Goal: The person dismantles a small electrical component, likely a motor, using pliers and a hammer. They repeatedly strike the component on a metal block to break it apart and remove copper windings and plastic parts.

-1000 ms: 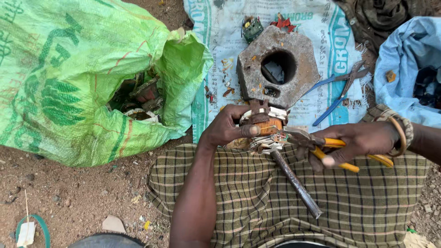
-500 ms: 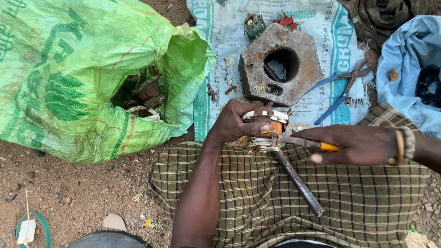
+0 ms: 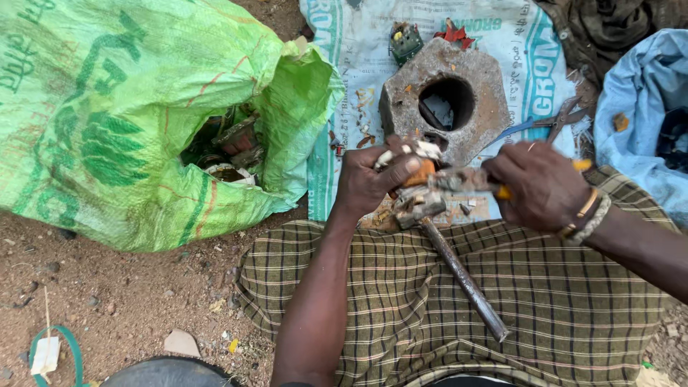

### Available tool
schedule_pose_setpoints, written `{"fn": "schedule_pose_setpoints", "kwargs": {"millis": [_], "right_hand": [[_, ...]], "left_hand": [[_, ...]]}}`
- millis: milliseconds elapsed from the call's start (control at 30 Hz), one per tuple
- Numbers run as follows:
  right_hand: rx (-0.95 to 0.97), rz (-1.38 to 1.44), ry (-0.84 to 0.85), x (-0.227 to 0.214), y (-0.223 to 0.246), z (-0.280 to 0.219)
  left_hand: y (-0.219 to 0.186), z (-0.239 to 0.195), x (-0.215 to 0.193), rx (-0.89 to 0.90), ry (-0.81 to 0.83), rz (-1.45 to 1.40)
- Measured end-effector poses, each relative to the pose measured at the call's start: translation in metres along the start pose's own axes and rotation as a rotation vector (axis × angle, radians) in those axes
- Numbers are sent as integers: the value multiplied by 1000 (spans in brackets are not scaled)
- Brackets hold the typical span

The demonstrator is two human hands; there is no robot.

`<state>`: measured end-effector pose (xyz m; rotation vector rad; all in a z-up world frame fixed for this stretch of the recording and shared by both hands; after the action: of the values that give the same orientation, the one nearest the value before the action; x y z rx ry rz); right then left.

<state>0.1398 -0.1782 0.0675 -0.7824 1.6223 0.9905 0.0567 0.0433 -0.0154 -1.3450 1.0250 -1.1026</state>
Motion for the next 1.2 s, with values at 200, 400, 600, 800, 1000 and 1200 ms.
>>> {"fn": "schedule_pose_setpoints", "kwargs": {"millis": [200,400,600,800,1000,1200], "right_hand": [[-239,-221,-377,-34,24,-15],[237,134,-125,-3,20,-29],[589,315,386,53,6,-25],[152,-51,80,54,47,18],[528,1251,-199,85,76,57],[650,1883,-23,108,100,66]], "left_hand": [[40,2,-55,-392,-763,-346],[-4,3,-73,95,-618,-82],[-25,7,-50,156,-461,68],[-29,5,-51,138,-499,34],[-18,3,-39,71,-492,269],[-21,4,-54,194,-562,336]]}}
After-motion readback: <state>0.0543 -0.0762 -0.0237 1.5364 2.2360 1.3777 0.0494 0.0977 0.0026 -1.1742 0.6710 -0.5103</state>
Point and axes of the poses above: each hand's wrist, its own z-axis towards the middle knuckle, its own x-axis out of the palm, y = z × x, the point moved 7 cm from there along z, towards the middle knuckle, and after that the axes turned 2 degrees about y, right-handed, at the moved point
